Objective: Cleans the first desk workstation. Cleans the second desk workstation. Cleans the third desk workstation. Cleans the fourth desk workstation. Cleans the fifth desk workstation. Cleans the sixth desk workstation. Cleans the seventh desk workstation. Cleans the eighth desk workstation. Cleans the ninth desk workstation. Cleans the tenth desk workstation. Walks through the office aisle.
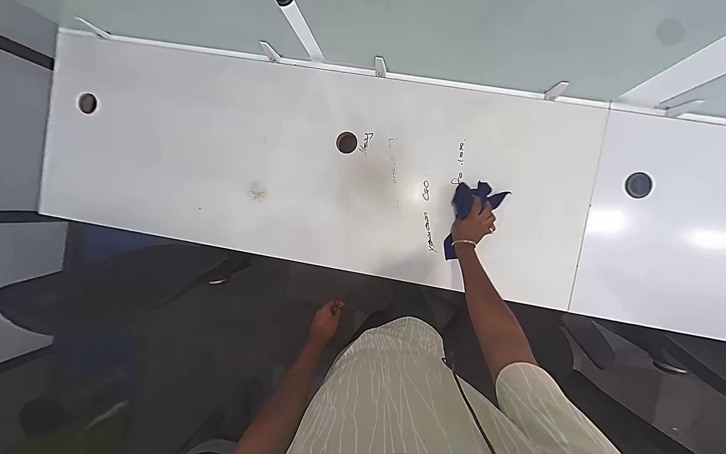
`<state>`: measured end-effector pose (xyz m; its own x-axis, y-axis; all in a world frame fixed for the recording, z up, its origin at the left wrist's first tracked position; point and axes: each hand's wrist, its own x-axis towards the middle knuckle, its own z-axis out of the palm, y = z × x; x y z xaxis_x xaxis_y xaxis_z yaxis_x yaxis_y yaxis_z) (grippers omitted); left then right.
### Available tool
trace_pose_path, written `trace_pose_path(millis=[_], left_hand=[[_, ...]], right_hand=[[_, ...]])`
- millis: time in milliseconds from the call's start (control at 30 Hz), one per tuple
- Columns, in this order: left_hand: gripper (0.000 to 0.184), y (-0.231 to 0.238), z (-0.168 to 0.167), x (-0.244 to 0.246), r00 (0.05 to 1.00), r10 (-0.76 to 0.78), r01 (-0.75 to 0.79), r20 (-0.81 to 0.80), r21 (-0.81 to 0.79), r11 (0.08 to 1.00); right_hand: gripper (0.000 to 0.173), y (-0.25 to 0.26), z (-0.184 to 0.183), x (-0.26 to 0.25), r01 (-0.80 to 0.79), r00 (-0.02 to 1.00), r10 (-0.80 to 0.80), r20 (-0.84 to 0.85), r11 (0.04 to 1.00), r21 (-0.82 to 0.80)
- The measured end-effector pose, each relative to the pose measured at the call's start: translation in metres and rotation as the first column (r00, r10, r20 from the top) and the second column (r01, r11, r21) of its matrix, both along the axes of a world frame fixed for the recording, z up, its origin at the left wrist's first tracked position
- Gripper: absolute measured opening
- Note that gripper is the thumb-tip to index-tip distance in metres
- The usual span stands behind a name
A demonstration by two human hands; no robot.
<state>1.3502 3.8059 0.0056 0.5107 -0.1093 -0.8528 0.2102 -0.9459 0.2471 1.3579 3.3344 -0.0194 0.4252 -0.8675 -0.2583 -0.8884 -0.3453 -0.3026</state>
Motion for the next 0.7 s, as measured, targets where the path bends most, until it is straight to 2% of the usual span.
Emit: trace_pose_path(millis=[100, 167, 233, 300, 333, 433, 500, 533, 600, 700], left_hand=[[0.030, -0.013, -0.002, 0.010, 1.000, -0.002, 0.002, -0.024, 0.004, 1.000], [0.028, -0.027, 0.000, 0.018, 1.000, 0.007, -0.007, -0.005, -0.027, 1.000], [0.028, -0.044, 0.006, 0.027, 0.999, 0.024, -0.023, 0.022, -0.073, 0.997], [0.027, -0.063, 0.010, 0.039, 0.998, 0.041, -0.035, 0.053, -0.112, 0.993], [0.027, -0.070, 0.011, 0.042, 0.996, 0.044, -0.034, 0.072, -0.128, 0.991], [0.027, -0.089, 0.009, 0.051, 0.992, 0.074, -0.055, 0.106, -0.175, 0.983], [0.028, -0.097, 0.009, 0.057, 0.992, 0.091, -0.075, 0.085, -0.173, 0.982], [0.028, -0.097, 0.010, 0.058, 0.992, 0.097, -0.081, 0.086, -0.166, 0.983], [0.028, -0.098, 0.008, 0.061, 0.991, 0.106, -0.091, 0.086, -0.166, 0.982], [0.028, -0.097, 0.009, 0.063, 0.991, 0.100, -0.086, 0.088, -0.156, 0.984]], right_hand=[[0.057, 0.057, 0.009, -0.033, -0.369, 0.929, 0.369, 0.031, 0.916, 0.159], [0.056, 0.088, 0.003, -0.067, -0.553, 0.833, 0.537, 0.133, 0.821, 0.142], [0.055, 0.085, -0.002, -0.076, -0.653, 0.748, 0.628, 0.216, 0.754, 0.070], [0.056, 0.053, 0.003, -0.040, -0.669, 0.743, 0.647, 0.169, 0.721, 0.181], [0.056, 0.033, 0.007, -0.008, -0.627, 0.778, 0.614, 0.131, 0.748, 0.217], [0.057, -0.029, 0.003, 0.108, -0.467, 0.884, 0.459, 0.090, 0.877, 0.113], [0.060, -0.049, -0.002, 0.163, -0.409, 0.909, 0.406, 0.091, 0.912, 0.017], [0.061, -0.044, -0.002, 0.168, -0.406, 0.911, 0.403, 0.088, 0.913, 0.026], [0.060, -0.018, 0.009, 0.136, -0.478, 0.878, 0.467, 0.107, 0.867, 0.140], [0.057, 0.045, 0.021, 0.051, -0.652, 0.744, 0.661, 0.099, 0.683, 0.329]])
